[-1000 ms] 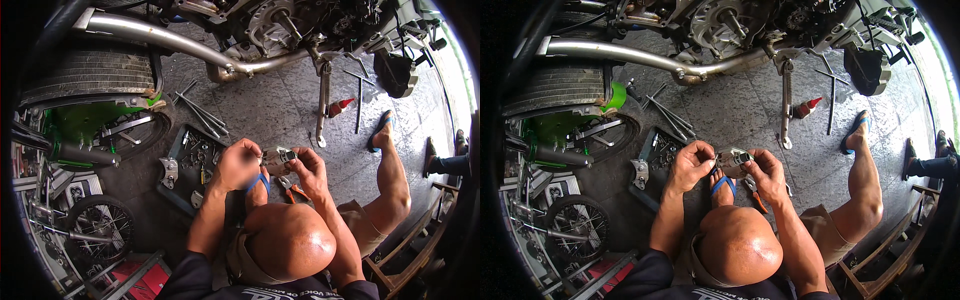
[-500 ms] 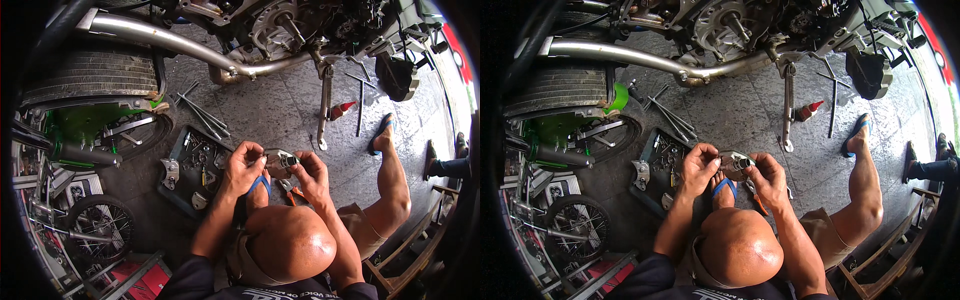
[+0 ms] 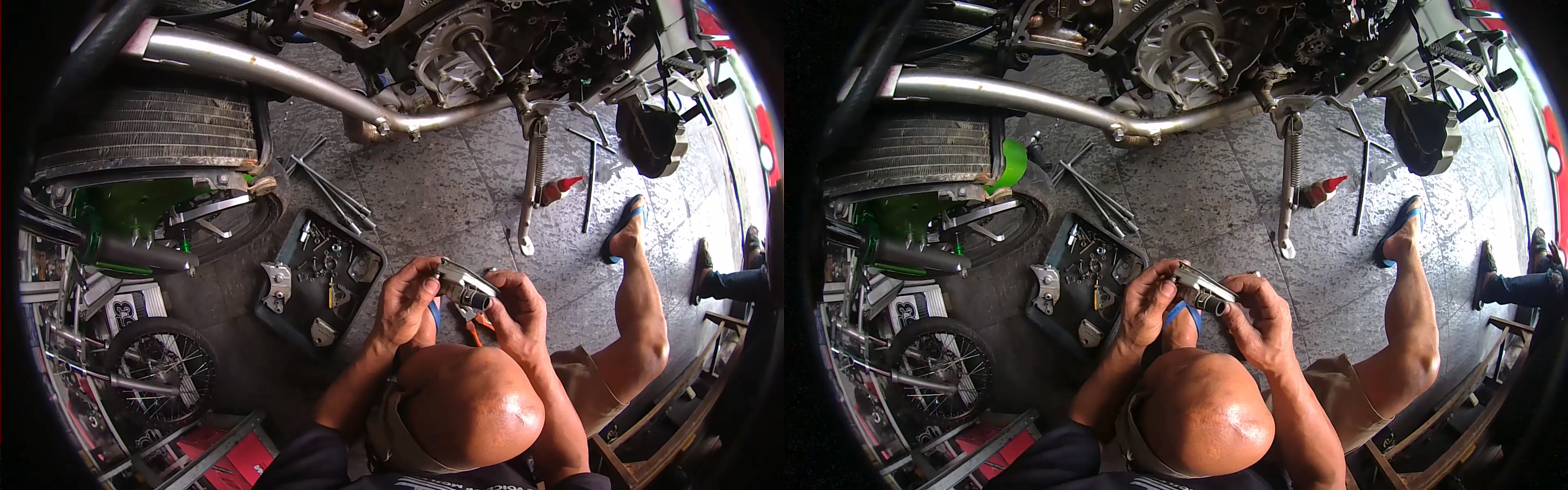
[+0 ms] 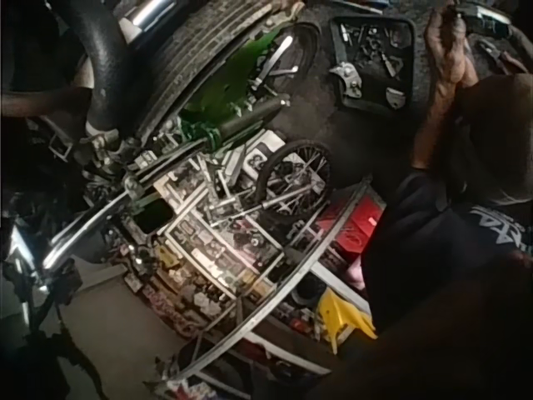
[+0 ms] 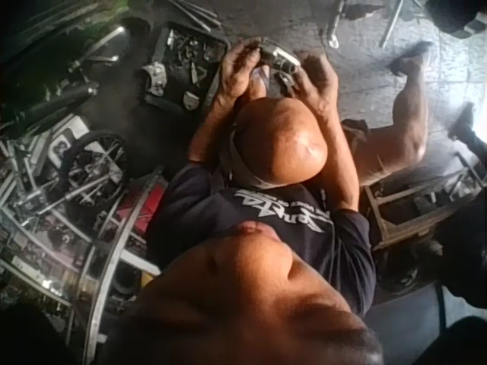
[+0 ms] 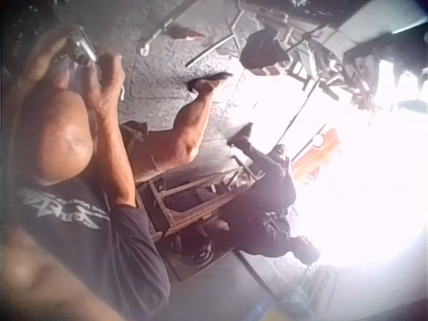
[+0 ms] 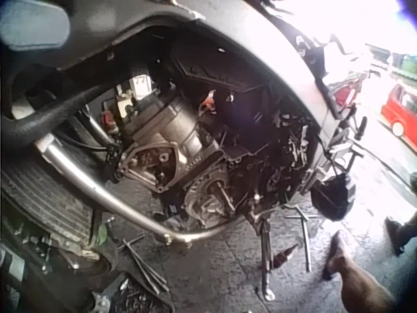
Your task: The person fits a gasket onto a motorcycle engine component, positions the component onto the engine, and secures it by inserting and tightening screws using a hex key.
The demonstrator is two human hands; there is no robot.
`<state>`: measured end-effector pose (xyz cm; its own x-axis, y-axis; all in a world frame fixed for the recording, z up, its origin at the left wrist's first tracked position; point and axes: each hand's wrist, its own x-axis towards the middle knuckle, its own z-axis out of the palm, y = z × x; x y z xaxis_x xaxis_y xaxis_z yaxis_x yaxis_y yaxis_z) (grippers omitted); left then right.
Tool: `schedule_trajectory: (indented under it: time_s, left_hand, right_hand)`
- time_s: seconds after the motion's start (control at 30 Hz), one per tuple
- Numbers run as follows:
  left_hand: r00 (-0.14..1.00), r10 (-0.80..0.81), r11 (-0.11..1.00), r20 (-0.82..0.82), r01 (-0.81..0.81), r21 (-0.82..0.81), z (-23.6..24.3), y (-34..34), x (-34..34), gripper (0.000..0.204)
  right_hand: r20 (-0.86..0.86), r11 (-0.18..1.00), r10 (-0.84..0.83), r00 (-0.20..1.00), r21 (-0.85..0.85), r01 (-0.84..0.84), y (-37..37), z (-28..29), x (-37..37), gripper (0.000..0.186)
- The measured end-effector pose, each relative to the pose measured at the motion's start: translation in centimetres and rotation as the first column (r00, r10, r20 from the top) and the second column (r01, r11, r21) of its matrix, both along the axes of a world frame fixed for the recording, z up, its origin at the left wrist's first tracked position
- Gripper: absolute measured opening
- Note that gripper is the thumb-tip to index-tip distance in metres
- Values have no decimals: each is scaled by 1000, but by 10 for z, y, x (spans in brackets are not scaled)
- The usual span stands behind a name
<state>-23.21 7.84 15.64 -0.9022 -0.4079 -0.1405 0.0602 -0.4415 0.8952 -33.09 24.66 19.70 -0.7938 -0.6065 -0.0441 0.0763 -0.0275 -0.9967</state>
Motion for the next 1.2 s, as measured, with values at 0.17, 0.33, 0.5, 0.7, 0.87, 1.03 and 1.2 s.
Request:
schedule_trajectory:
  time_s: [0.17, 0.33, 0.5, 0.7, 0.87, 1.03, 1.2]
  left_hand:
    - [996, -89, 994, -15, 88, -70, 9, -7, -6, 40]
    - [990, -103, 995, -92, 102, -8, 11, -5, -15, 39]
    - [989, -102, 994, -111, 105, 25, 15, -10, -16, 35]
    - [994, 66, 995, -84, -59, 77, 24, -11, -24, 32]
    - [957, 255, 966, -139, -246, 81, 71, -18, -58, 31]
    - [825, 517, 855, -228, -506, 112, 137, -39, -94, 32]
    - [677, 680, 733, -281, -621, 277, 171, -56, -134, 30]
  right_hand:
    - [42, 997, 65, 997, -47, -63, 4, 0, -6, 22]
    - [30, 998, 63, 998, -34, -62, 8, -2, -13, 22]
    - [-75, 988, 80, 994, 141, -69, 5, 5, -17, 25]
    - [-251, 966, 81, 965, 260, -14, -9, 23, -27, 29]
    - [-497, 978, -3, 868, 180, 106, -43, 66, -61, 31]
    - [-646, 998, -2, 763, 44, 39, -96, 127, -102, 29]
    - [-699, 999, 36, 714, 17, -33, -143, 176, -131, 28]
